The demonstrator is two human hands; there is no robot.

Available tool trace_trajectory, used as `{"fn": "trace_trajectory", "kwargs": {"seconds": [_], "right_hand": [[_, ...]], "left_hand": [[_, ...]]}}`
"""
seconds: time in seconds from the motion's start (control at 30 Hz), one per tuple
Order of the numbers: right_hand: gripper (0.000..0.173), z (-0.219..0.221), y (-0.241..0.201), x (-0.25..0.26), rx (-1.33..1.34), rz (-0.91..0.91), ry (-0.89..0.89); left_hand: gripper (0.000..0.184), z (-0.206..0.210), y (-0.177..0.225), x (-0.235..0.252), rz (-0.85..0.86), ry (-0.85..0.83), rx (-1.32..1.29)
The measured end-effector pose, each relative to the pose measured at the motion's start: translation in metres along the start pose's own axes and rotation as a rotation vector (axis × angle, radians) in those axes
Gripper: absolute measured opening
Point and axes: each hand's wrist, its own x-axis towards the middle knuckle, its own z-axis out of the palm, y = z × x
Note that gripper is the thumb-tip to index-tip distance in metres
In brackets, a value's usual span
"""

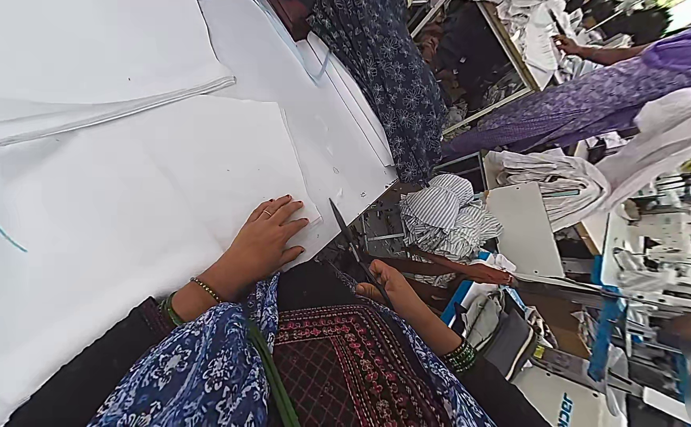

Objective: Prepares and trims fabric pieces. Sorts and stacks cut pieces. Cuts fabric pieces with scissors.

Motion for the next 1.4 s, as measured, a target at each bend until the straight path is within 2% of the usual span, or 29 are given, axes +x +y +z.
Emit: {"fn": "trace_trajectory", "kwargs": {"seconds": [0.07, 0.13, 0.2, 0.33, 0.47, 0.67, 0.93, 1.17, 1.3, 1.4], "right_hand": [[0.044, -0.002, 0.008, 0.002, 0.095, -0.033, 0.058], [0.062, -0.004, 0.013, 0.002, 0.192, -0.093, 0.048], [0.076, -0.007, 0.013, 0.0, 0.197, -0.112, -0.039], [0.094, -0.02, 0.011, -0.004, 0.011, -0.138, -0.319], [0.09, -0.025, 0.018, -0.006, -0.089, -0.182, -0.432], [0.085, -0.025, 0.02, -0.009, -0.045, -0.138, -0.453], [0.089, -0.017, 0.007, -0.003, -0.06, -0.128, -0.419], [0.095, -0.012, 0.002, 0.001, -0.099, -0.096, -0.429], [0.093, -0.011, -0.011, 0.005, -0.17, -0.064, -0.413], [0.084, -0.009, -0.019, 0.008, -0.208, -0.046, -0.397]], "left_hand": [[0.035, 0.002, -0.002, 0.001, 0.002, 0.08, -0.004], [0.029, 0.003, -0.002, 0.0, -0.015, 0.127, 0.008], [0.027, 0.003, 0.001, 0.0, -0.019, 0.144, 0.05], [0.032, 0.004, 0.004, -0.001, -0.012, 0.118, 0.102], [0.03, 0.006, 0.004, -0.003, -0.003, 0.149, 0.109], [0.025, 0.004, 0.005, -0.002, -0.031, 0.188, 0.068], [0.027, 0.002, 0.0, 0.0, -0.068, 0.206, 0.0], [0.032, 0.002, -0.003, -0.001, -0.052, 0.1, -0.011], [0.041, 0.001, -0.002, -0.001, -0.003, -0.029, 0.041], [0.043, 0.0, -0.002, -0.001, 0.011, -0.052, 0.058]]}}
